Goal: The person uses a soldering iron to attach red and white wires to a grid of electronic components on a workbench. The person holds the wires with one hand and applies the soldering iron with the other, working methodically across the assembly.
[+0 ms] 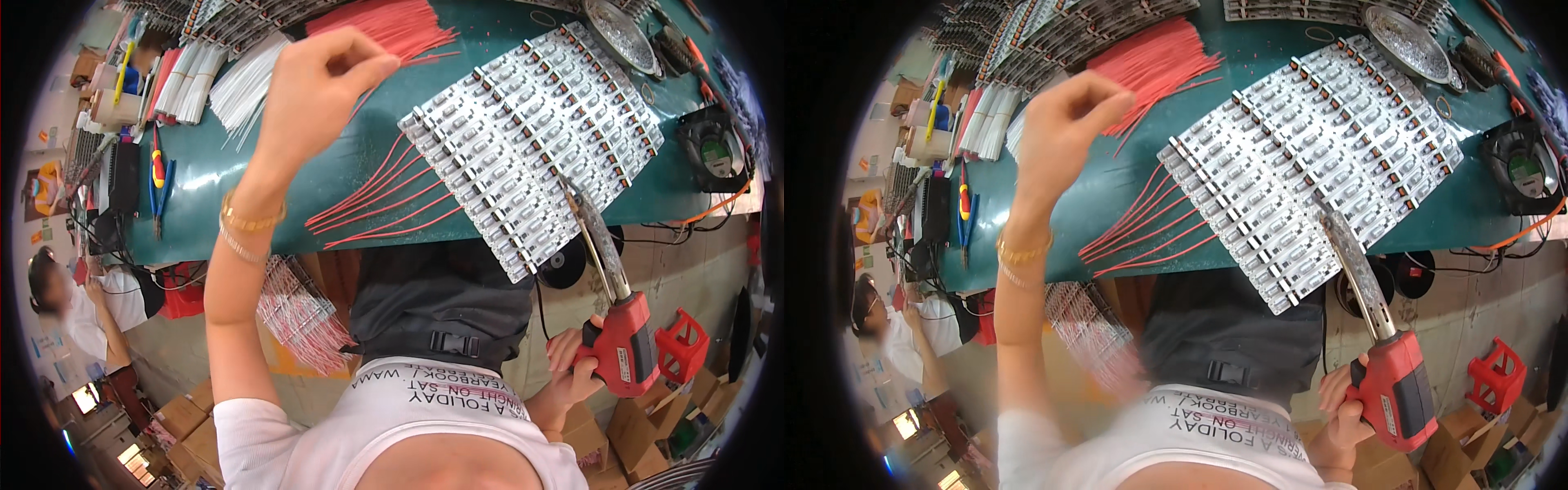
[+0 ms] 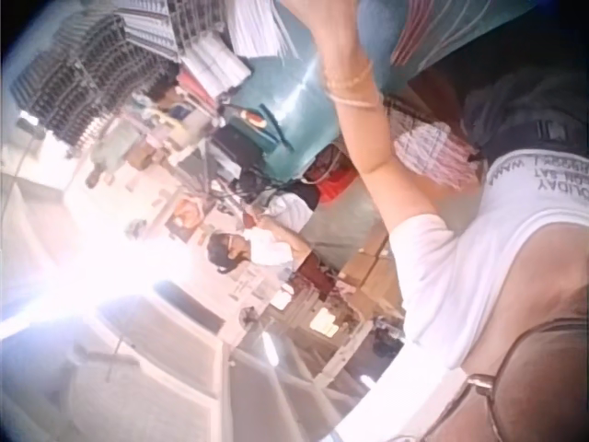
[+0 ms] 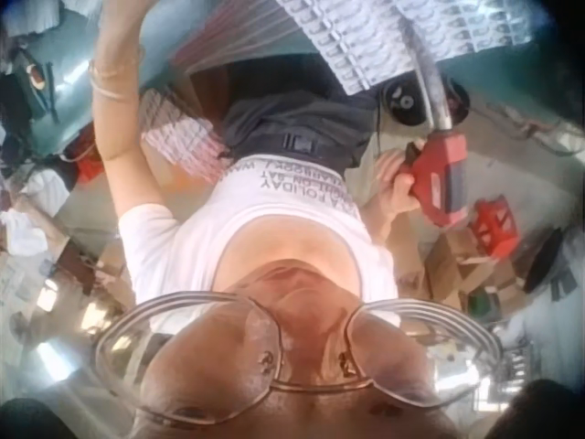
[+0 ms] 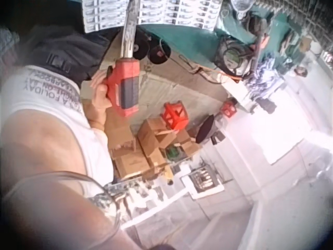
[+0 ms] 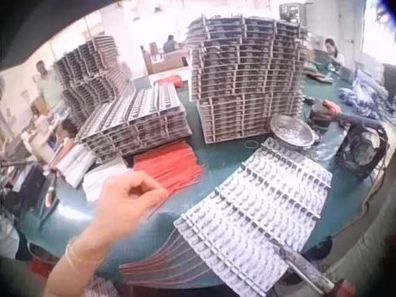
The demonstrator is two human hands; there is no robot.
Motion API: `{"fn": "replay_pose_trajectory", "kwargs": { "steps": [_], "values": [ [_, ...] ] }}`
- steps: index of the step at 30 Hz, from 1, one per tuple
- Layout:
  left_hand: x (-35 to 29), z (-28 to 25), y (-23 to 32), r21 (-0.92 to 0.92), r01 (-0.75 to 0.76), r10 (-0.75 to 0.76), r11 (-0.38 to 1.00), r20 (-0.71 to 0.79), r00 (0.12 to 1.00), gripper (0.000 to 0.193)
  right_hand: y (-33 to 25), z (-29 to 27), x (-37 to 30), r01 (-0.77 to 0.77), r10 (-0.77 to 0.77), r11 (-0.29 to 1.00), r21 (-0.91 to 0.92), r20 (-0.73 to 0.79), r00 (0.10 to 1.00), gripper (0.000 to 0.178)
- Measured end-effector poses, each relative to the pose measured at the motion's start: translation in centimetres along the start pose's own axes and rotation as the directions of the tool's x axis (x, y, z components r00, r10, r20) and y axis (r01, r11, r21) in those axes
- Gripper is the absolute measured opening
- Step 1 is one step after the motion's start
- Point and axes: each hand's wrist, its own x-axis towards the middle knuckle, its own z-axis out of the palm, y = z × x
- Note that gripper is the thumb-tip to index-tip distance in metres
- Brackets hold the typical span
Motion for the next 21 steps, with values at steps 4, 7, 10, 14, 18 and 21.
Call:
{"fn": "replay_pose_trajectory", "kwargs": {
  "steps": [4, 7, 10, 14, 18, 21],
  "values": [
    [-6.3, 1.1, 1.9, -0.267, 0.075, -0.073, 0.961, 0.020, 0.997, 0.012, -1.2, 0.7, -0.2, 0.029, -0.027, 0.992, -0.119, 0.018, 0.999, 0.068],
    [-10.5, 3.1, 3.1, -0.085, 0.028, -0.031, 0.996, -0.033, 0.999, 0.008, -1.2, 0.8, -1.0, 0.004, 0.001, 0.991, -0.134, 0.037, 0.999, 0.069],
    [-12.3, 5.6, 2.7, -0.040, -0.074, 0.070, 0.996, -0.088, 0.994, 0.013, -1.2, 0.4, -2.2, -0.091, 0.099, 0.988, -0.127, 0.057, 0.993, 0.069],
    [-13.3, 6.9, 2.3, -0.017, -0.055, 0.053, 0.998, -0.089, 0.995, 0.015, -1.6, 0.5, -2.9, -0.205, 0.219, 0.970, -0.129, 0.098, 0.971, 0.070],
    [-12.9, 6.6, 2.4, 0.006, -0.072, 0.072, 0.997, -0.050, 0.996, 0.013, -1.4, 0.6, -2.5, -0.229, 0.249, 0.961, -0.157, 0.124, 0.961, 0.066],
    [-12.8, 6.6, 2.5, 0.025, -0.083, 0.084, 0.996, -0.030, 0.996, 0.012, -0.8, 0.2, -4.1, -0.252, 0.254, 0.952, -0.176, -0.010, 0.967, 0.062]
  ]
}}
